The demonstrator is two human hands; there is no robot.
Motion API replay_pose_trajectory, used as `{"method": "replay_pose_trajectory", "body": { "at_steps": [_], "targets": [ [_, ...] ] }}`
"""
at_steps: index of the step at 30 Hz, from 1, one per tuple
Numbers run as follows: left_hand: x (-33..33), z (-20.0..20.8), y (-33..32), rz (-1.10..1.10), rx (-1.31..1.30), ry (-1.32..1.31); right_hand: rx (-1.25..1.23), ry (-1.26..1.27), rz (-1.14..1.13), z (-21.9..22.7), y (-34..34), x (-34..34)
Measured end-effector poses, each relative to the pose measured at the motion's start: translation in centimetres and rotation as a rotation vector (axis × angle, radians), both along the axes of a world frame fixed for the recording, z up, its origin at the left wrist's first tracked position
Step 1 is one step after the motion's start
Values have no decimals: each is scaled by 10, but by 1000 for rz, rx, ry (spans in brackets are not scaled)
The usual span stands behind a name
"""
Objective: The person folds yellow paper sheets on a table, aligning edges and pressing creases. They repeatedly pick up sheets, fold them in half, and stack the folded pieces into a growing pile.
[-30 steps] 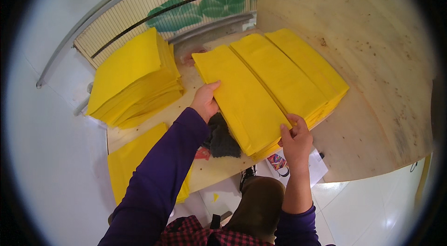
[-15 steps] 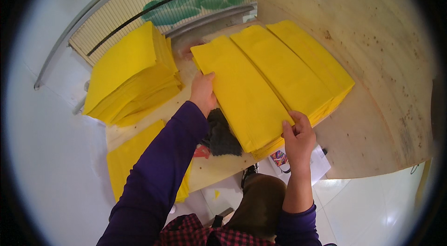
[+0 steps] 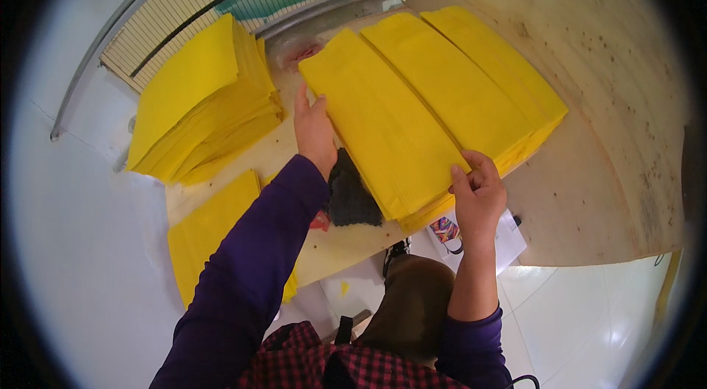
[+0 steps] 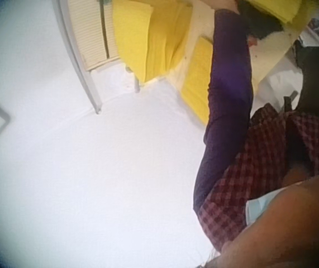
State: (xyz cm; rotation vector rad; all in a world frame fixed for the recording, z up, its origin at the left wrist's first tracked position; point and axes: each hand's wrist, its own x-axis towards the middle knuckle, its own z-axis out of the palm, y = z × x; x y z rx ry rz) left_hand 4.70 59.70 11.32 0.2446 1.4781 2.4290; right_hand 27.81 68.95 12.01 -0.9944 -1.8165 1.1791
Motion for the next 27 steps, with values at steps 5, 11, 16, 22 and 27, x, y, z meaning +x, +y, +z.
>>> {"method": "replay_pose_trajectory", "body": {
  "at_steps": [5,11,16,22,27],
  "targets": [
    [37,-18,-12,115,43,-60,-13,46,16,-2,-1,1],
    [88,-23,-10,-230,437,-119,-25,78,8,-2,-3,0],
    [98,-24,2,-199,476,-109,-126,138,13,-1,-1,0],
    [99,-38,-1,-125,272,24,-225,239,39,-6,1,-3],
    [117,-34,-7,-113,114,113,-183,207,33,-7,1,0]
  ]
}}
